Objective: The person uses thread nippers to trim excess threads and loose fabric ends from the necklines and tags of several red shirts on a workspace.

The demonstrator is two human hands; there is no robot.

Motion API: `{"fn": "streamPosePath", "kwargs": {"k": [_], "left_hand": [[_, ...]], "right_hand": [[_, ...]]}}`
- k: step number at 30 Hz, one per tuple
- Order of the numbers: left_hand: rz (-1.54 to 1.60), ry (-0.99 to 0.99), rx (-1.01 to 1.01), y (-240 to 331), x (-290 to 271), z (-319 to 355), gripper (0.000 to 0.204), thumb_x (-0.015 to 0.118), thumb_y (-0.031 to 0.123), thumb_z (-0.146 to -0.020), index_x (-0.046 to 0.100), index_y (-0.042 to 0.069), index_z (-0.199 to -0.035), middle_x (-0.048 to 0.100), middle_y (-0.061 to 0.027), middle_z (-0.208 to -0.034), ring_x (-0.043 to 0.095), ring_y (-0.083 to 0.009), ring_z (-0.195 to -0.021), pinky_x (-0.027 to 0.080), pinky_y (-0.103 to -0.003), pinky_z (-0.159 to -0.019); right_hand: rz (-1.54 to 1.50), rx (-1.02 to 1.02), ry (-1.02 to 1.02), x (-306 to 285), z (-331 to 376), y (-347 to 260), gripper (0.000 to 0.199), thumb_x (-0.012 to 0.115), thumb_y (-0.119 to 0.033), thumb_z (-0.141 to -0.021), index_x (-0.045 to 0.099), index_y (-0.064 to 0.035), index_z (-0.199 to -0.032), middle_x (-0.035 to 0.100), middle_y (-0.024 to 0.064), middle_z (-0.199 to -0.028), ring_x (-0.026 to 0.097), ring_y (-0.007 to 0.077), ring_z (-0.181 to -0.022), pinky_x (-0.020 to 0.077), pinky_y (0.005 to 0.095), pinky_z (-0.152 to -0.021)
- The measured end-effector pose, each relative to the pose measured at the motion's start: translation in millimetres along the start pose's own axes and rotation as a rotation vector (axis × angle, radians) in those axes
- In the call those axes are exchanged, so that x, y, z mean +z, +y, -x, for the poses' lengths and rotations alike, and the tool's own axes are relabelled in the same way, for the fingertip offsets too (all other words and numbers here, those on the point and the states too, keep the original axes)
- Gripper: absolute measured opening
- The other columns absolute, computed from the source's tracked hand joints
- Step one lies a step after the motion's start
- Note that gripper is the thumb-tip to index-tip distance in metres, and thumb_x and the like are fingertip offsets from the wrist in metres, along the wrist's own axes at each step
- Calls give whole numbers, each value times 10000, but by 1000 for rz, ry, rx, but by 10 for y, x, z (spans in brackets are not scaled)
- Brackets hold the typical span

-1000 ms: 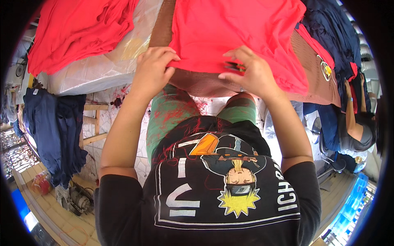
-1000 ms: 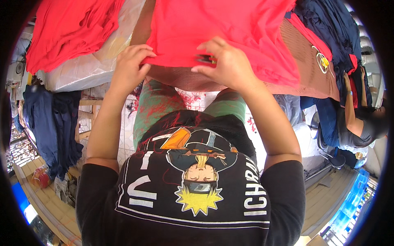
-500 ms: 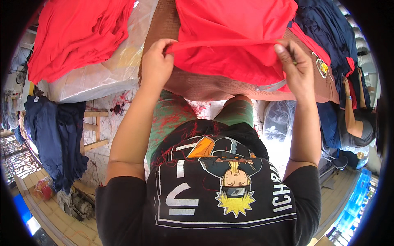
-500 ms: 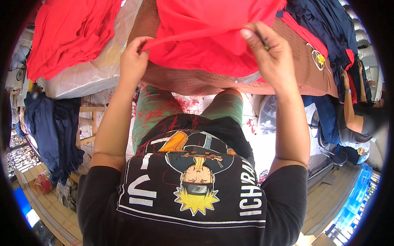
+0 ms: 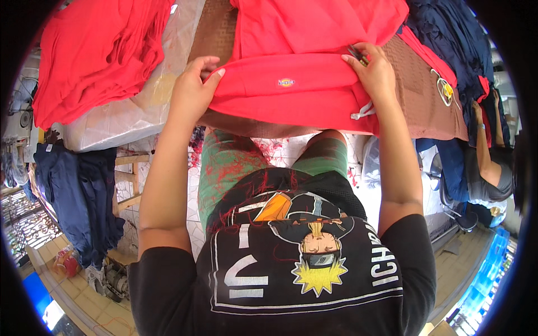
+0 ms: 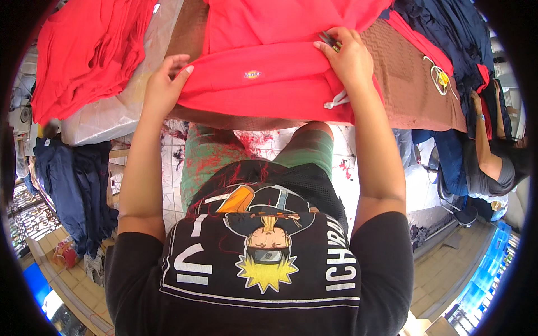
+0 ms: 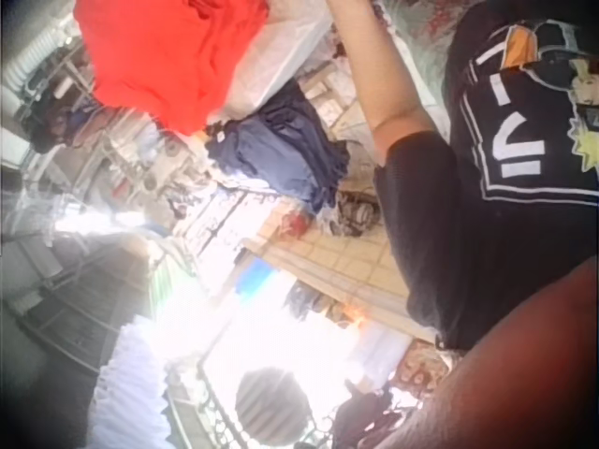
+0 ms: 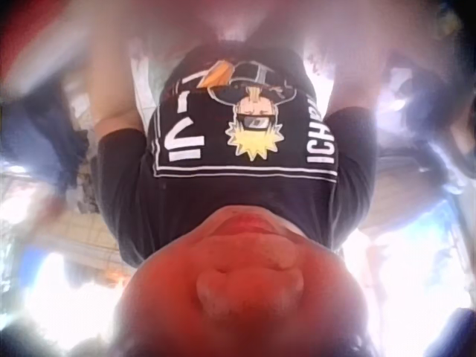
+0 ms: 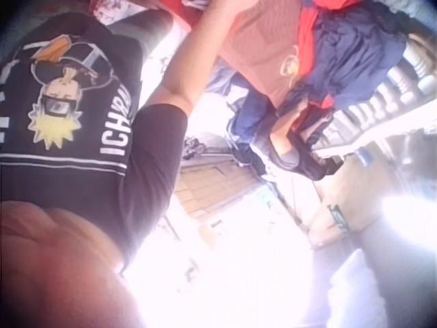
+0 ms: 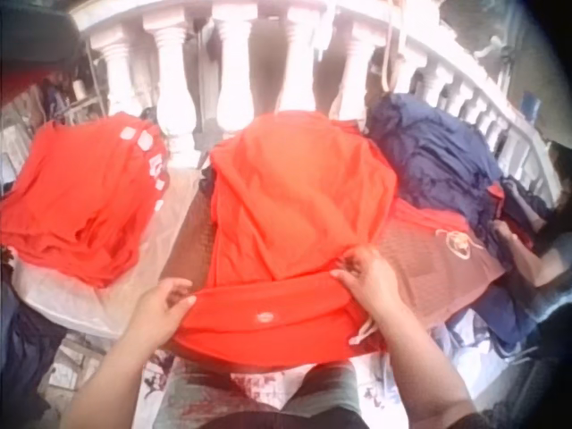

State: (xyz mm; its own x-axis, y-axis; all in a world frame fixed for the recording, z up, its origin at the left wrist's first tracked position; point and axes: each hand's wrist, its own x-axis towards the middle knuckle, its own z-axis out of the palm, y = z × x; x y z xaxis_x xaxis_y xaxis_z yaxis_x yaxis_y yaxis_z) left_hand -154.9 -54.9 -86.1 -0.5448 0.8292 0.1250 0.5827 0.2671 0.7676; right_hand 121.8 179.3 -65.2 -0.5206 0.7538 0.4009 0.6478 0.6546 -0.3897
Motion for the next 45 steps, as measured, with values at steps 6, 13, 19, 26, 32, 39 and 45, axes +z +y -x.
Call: {"fn": "streamPosePath", "kwargs": {"k": [6, 13, 19, 26, 32, 39, 45], "left_hand": [[-71, -36, 525, 552, 105, 58, 193, 637, 71, -860, 677, 79, -1049, 620, -78, -1086, 628, -242, -943, 488, -318, -836], [-165, -51, 463, 330, 531, -42, 125, 661, 105, -843, 676, 52, -955, 652, -94, -984, 645, -268, -859, 513, -335, -756], [-47, -79, 258, 428, 436, -22, 141, 654, 129, -861, 674, 47, -974, 684, -92, -920, 665, -258, -830, 517, -327, -748], [-144, -60, 486, 314, 519, -43, 157, 642, 101, -852, 678, 71, -1001, 663, -69, -975, 642, -255, -902, 512, -341, -783], [-190, -96, 438, 358, 493, -72, 89, 601, 109, -884, 618, 55, -952, 645, -99, -938, 628, -298, -881, 501, -383, -768], [-143, -153, 375, 418, 443, -29, 101, 571, 114, -906, 593, 28, -955, 643, -124, -937, 629, -307, -879, 496, -382, -777], [28, -283, 299, 415, 183, 74, 209, 658, 108, -841, 641, 26, -1032, 653, -101, -1016, 627, -286, -953, 486, -354, -867]], "right_hand": [[-432, -97, -52, -120, 159, -735, 309, 656, -237, -879, 588, -61, -1124, 624, 144, -1017, 638, 309, -918, 511, 391, -788], [-604, -127, -374, 332, 434, -877, 184, 632, -92, -858, 614, -35, -1032, 616, 138, -944, 623, 308, -863, 491, 370, -755], [-494, -218, -392, 362, 455, -881, 162, 626, -101, -856, 615, -51, -1010, 615, 123, -971, 622, 328, -872, 495, 399, -752], [-454, -220, -396, 356, 445, -904, 157, 619, -118, -860, 615, -57, -1005, 613, 126, -976, 619, 340, -886, 496, 411, -750], [-453, -215, -387, 360, 458, -899, 161, 614, -128, -864, 615, -59, -1009, 614, 126, -985, 617, 342, -894, 496, 416, -754], [-354, -279, -358, 368, 460, -949, 156, 603, -133, -865, 607, -63, -1004, 611, 117, -977, 616, 347, -882, 499, 432, -735], [-338, -234, -328, 241, 443, -1004, 133, 607, -117, -861, 613, -63, -982, 618, 110, -956, 619, 344, -865, 497, 431, -722]]}}
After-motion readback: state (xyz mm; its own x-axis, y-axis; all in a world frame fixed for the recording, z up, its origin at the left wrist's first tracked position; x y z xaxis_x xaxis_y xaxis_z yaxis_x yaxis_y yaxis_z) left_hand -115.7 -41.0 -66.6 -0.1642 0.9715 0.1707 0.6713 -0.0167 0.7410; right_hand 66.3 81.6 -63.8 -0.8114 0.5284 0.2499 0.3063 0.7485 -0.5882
